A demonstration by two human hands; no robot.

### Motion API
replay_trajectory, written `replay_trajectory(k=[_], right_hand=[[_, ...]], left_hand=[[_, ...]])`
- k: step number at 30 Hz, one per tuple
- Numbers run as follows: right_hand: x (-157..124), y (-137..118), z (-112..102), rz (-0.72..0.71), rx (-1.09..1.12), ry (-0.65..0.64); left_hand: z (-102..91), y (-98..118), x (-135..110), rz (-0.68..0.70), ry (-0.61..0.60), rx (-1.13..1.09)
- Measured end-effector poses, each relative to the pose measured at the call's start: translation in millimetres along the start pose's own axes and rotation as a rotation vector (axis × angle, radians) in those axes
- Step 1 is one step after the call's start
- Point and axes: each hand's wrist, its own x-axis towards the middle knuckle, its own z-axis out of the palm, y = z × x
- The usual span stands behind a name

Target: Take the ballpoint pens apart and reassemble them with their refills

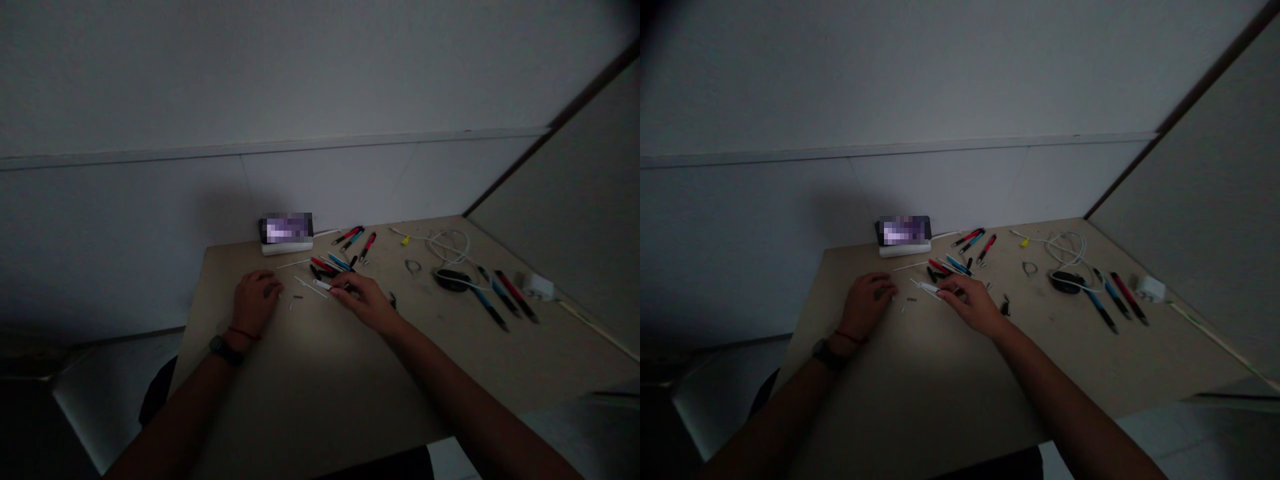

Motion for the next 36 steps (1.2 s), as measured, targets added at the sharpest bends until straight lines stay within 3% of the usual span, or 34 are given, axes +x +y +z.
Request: replay_trajectory(k=[10, 16, 36], right_hand=[[0.0, 5.2, 2.8, -0.057, 0.018, -0.033], [-0.3, 4.8, 3.0, -0.05, 0.012, -0.052], [-0.2, 5.7, 3.1, -0.059, -0.054, -0.103]], left_hand=[[-9.9, 4.3, 0.9, -0.07, -0.088, 0.124], [-8.7, 4.5, 2.4, -0.006, -0.128, 0.112], [-8.3, 4.8, 2.3, -0.008, -0.142, 0.12]])
